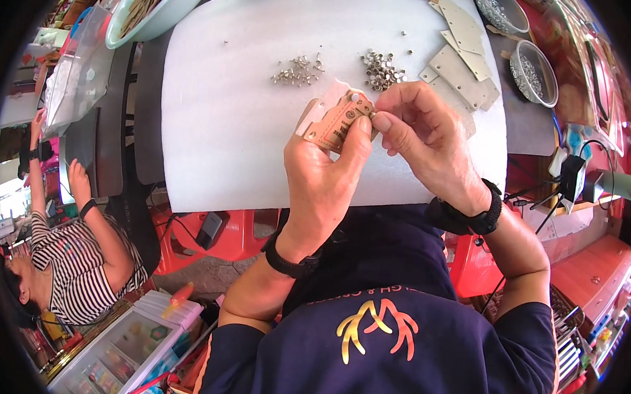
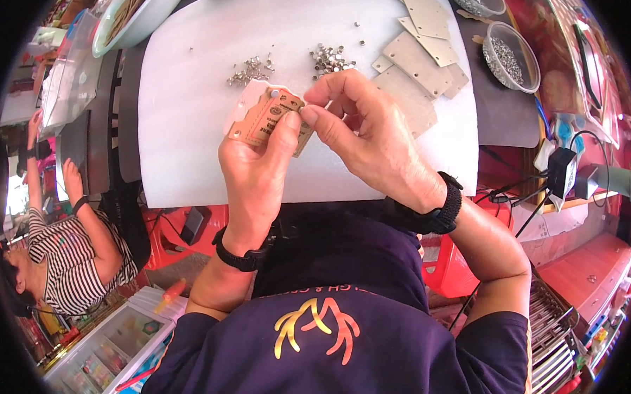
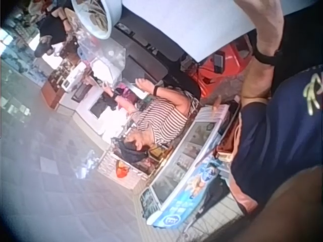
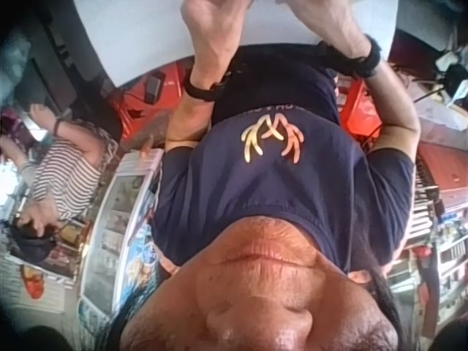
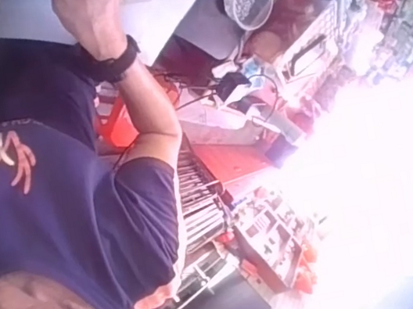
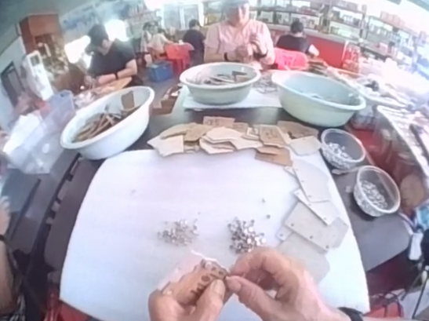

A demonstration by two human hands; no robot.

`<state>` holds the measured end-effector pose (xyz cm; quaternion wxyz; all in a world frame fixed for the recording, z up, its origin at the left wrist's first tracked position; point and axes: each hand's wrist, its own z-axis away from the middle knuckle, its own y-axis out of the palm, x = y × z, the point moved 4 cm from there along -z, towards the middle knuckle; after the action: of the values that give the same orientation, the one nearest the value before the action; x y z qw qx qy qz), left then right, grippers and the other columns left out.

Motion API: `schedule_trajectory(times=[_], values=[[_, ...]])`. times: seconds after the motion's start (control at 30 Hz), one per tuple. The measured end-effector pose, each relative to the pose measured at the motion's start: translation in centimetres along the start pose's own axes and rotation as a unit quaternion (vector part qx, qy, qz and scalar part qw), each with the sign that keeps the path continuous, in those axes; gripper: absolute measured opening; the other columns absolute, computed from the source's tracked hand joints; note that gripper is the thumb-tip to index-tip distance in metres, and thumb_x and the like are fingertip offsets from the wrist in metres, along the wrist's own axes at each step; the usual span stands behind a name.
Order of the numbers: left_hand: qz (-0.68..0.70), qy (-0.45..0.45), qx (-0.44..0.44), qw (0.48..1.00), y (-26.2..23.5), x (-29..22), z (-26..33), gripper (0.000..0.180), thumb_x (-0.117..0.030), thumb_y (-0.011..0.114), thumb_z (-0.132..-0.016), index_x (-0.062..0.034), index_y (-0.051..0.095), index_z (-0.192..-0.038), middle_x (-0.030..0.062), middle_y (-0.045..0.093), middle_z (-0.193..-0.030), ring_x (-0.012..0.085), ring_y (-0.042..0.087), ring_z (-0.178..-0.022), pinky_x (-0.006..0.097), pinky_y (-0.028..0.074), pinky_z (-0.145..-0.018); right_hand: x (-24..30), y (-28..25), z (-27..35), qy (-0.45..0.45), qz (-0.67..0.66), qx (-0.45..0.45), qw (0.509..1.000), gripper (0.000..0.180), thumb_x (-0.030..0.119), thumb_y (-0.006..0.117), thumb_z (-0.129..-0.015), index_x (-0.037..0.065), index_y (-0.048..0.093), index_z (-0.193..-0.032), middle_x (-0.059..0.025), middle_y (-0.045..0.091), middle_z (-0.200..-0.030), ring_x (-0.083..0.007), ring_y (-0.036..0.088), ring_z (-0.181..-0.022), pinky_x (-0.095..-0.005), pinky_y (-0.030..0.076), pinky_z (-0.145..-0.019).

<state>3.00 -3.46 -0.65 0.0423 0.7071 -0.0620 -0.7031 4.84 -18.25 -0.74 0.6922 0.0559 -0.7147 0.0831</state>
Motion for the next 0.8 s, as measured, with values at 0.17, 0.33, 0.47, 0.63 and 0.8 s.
schedule_trajectory(times=[0.17,0.33,0.47,0.63,0.8], values=[[-0.013,0.035,-0.017,0.999,0.2,-0.3,0.0,0.016,-0.003,0.059,-0.094,0.0038,0.06,-0.109,-0.0007,0.059,-0.084,0.0023,0.052,-0.07,0.02,0.043,-0.059,0.2,-0.2,-0.2,-0.047,0.034,0.013,0.998,0.012,0.01,0.066,-0.091,0.001,0.066,-0.1,-0.0041,0.062,-0.085,-0.0063,0.055,-0.067,-0.0227,0.045,-0.058],[0.008,0.025,0.024,0.999,0.1,-0.5,0.0,0.019,-0.002,0.06,-0.094,0.0021,0.061,-0.113,0.0016,0.064,-0.1,0.0057,0.058,-0.089,0.023,0.049,-0.078,0.9,-0.7,-0.1,-0.144,0.074,0.002,0.987,0.012,0.004,0.068,-0.086,0.001,0.067,-0.097,-0.0045,0.062,-0.086,-0.0087,0.058,-0.069,-0.0233,0.047,-0.06],[0.032,0.019,0.036,0.999,0.0,-0.4,0.0,0.018,-0.002,0.06,-0.094,0.0017,0.061,-0.112,0.0012,0.064,-0.1,0.0057,0.057,-0.09,0.023,0.048,-0.078,1.5,-0.9,-0.2,-0.167,0.095,0.001,0.981,0.011,0.003,0.069,-0.083,0.002,0.065,-0.094,-0.0041,0.061,-0.085,-0.0098,0.058,-0.068,-0.0239,0.048,-0.06],[0.011,0.022,0.088,0.996,0.0,-0.7,-0.1,0.021,-0.003,0.061,-0.094,0.0013,0.06,-0.115,0.001,0.064,-0.1,0.0064,0.058,-0.091,0.024,0.048,-0.081,1.2,-1.1,-0.2,-0.129,0.084,0.037,0.987,0.012,0.006,0.068,-0.082,0.001,0.06,-0.089,-0.0042,0.061,-0.082,-0.0101,0.058,-0.068,-0.0249,0.049,-0.058],[-0.011,0.03,0.104,0.994,0.1,-0.4,-0.3,0.021,-0.005,0.06,-0.094,0.0021,0.059,-0.114,0.0013,0.062,-0.094,0.0049,0.057,-0.081,0.022,0.048,-0.07,0.9,-1.0,-0.1,-0.073,0.061,0.053,0.994,0.013,0.008,0.064,-0.084,0.0,0.058,-0.091,-0.003,0.06,-0.075,-0.0073,0.056,-0.066,-0.0243,0.048,-0.057]])
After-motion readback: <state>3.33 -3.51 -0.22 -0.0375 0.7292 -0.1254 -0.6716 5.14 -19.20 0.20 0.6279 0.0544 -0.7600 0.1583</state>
